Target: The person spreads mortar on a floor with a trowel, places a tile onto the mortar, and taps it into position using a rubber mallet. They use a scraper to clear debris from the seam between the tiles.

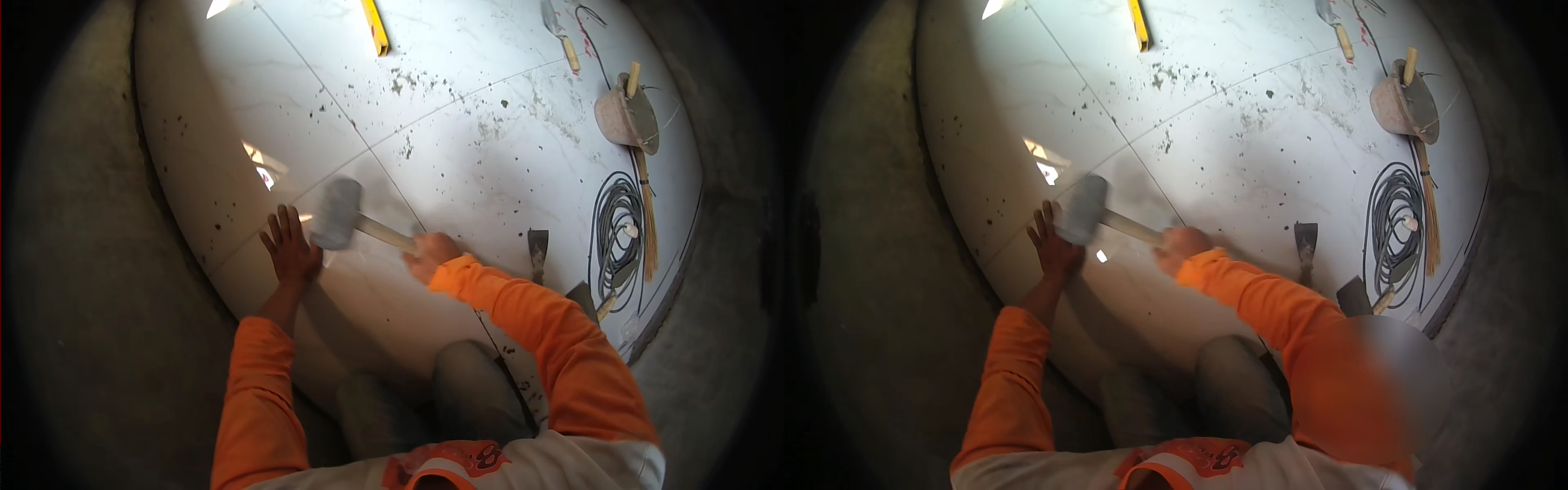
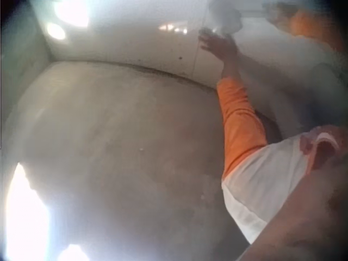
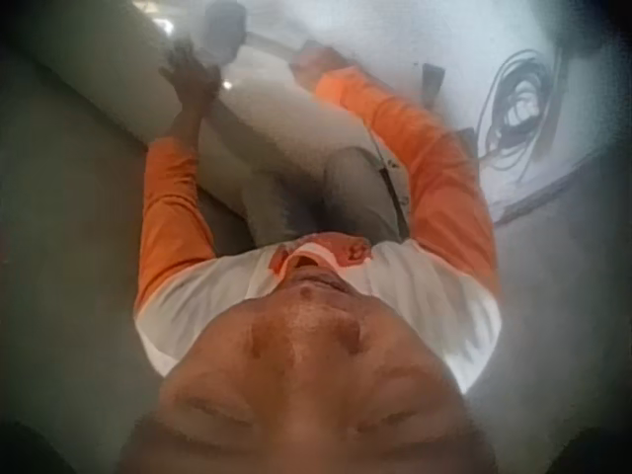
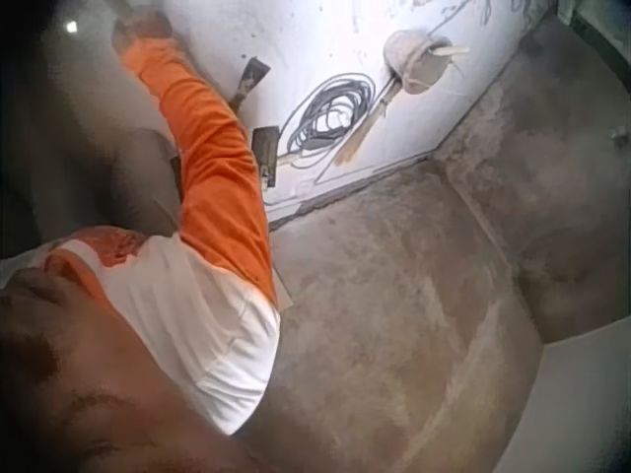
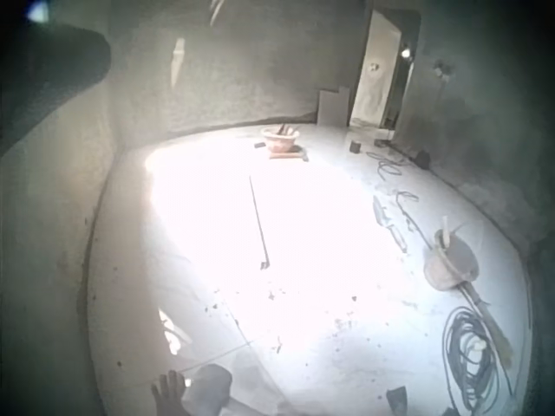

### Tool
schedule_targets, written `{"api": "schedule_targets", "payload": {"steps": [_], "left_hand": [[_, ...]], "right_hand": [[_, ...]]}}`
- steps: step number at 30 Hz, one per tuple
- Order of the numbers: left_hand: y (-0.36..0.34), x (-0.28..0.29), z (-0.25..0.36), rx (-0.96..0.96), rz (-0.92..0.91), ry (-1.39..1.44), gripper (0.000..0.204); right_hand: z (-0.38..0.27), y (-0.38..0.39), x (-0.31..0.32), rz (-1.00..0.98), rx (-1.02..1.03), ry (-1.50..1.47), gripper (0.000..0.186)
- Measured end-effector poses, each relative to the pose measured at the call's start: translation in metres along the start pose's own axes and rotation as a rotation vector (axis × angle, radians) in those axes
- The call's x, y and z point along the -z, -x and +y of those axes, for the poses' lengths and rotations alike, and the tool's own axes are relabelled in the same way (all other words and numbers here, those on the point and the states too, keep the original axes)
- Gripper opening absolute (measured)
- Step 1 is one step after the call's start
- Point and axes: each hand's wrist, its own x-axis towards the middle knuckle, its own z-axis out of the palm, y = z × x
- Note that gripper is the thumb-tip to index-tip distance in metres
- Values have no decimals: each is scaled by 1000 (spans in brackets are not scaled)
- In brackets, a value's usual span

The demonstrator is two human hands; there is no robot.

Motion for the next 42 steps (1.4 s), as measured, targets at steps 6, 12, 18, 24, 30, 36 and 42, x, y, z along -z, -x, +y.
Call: {"api": "schedule_targets", "payload": {"steps": [6, 12, 18, 24, 30, 36, 42], "left_hand": [[0, 1, 1, 10, 14, 70, 76], [14, -11, -12, 27, 21, 19, 76], [-7, -2, 7, -23, 39, 41, 77], [5, 3, -19, 23, 18, 33, 77], [32, -18, -16, -26, -13, 60, 78], [2, -8, 3, -5, 32, 92, 78], [-2, -1, -24, 60, 36, 16, 77]], "right_hand": [[2, 53, -17, -104, 976, -164, 23], [-33, 63, -25, -122, 397, 21, 23], [68, 20, -29, -137, 46, 141, 19], [-21, 55, -3, -145, 961, -116, 26], [-17, 19, -4, -28, -89, -127, 23], [50, 29, -20, -261, 397, 32, 29], [-34, 22, -30, 58, 254, 57, 25]]}}
